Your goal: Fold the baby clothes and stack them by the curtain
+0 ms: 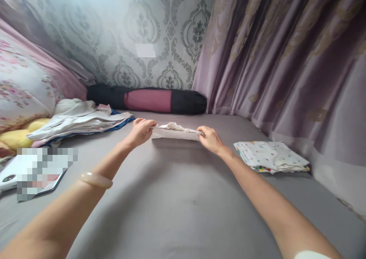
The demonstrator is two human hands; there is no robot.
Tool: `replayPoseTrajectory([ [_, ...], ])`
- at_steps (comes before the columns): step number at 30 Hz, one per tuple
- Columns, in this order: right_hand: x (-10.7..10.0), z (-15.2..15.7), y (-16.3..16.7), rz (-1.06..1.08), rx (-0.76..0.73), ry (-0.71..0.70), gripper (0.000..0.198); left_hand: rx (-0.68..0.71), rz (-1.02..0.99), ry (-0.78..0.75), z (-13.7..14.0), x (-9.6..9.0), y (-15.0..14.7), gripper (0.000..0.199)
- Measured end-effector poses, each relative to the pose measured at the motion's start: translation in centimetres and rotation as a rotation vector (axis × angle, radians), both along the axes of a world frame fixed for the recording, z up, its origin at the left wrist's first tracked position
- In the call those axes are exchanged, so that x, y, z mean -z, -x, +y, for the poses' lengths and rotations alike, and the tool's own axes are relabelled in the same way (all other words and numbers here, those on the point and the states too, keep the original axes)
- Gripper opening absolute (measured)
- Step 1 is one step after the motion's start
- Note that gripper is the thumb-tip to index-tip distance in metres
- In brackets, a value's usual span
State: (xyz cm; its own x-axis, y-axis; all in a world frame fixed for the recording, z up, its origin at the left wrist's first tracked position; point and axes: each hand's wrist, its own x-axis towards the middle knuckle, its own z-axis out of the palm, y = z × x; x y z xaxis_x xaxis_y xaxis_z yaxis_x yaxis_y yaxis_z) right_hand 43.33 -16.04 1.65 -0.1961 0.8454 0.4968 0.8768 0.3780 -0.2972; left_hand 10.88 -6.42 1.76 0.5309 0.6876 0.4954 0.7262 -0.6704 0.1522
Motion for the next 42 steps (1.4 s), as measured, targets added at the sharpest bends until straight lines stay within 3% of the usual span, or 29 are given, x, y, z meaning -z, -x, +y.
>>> replayPoseTrajectory([
  [4, 3.2, -3.4, 0.1, -0.058, -0.092, 0.03, 0.025, 0.158, 0.107, 0.031, -3.2, 2.2, 1.3, 0.041],
  [9, 5.4, -5.4, 0.2, -0.118, -0.151, 0.12, 0.03, 0.264, 0.23, 0.136, -5.1, 3.9, 2.1, 0.048],
  [15, 6.2, -6.2, 0.2, -0.091, -0.197, 0.132, 0.034, 0.272, 0.249, 0.181, -5.7, 5.1, 2.5, 0.054],
  [20, 5.6, -7.0, 0.6, -0.102, -0.158, 0.165, 0.044, 0.205, 0.26, 0.24, -6.8, 4.1, 2.1, 0.049],
  [23, 4.7, -6.4, 2.0, -0.097, -0.063, 0.193, 0.03, 0.097, 0.252, 0.293, -7.0, 3.2, 0.5, 0.032],
  [25, 4.2, -5.3, 3.6, -0.093, 0.004, 0.206, 0.028, 0.011, 0.223, 0.279, -6.9, 3.0, -1.3, 0.034],
  [28, 3.8, -3.1, 6.5, -0.116, 0.042, 0.246, 0.039, -0.076, 0.198, 0.2, -6.7, 3.6, -4.6, 0.037],
  [32, 4.0, -0.6, 9.5, -0.17, 0.071, 0.412, 0.053, -0.1, 0.265, 0.175, -6.3, 5.2, -7.9, 0.043],
  [36, 4.3, 0.5, 10.1, -0.189, 0.075, 0.518, 0.059, -0.085, 0.326, 0.205, -5.6, 6.2, -8.4, 0.049],
  [42, 5.0, 0.8, 9.4, -0.206, 0.034, 0.498, 0.062, -0.042, 0.327, 0.182, -4.8, 7.4, -7.9, 0.053],
])
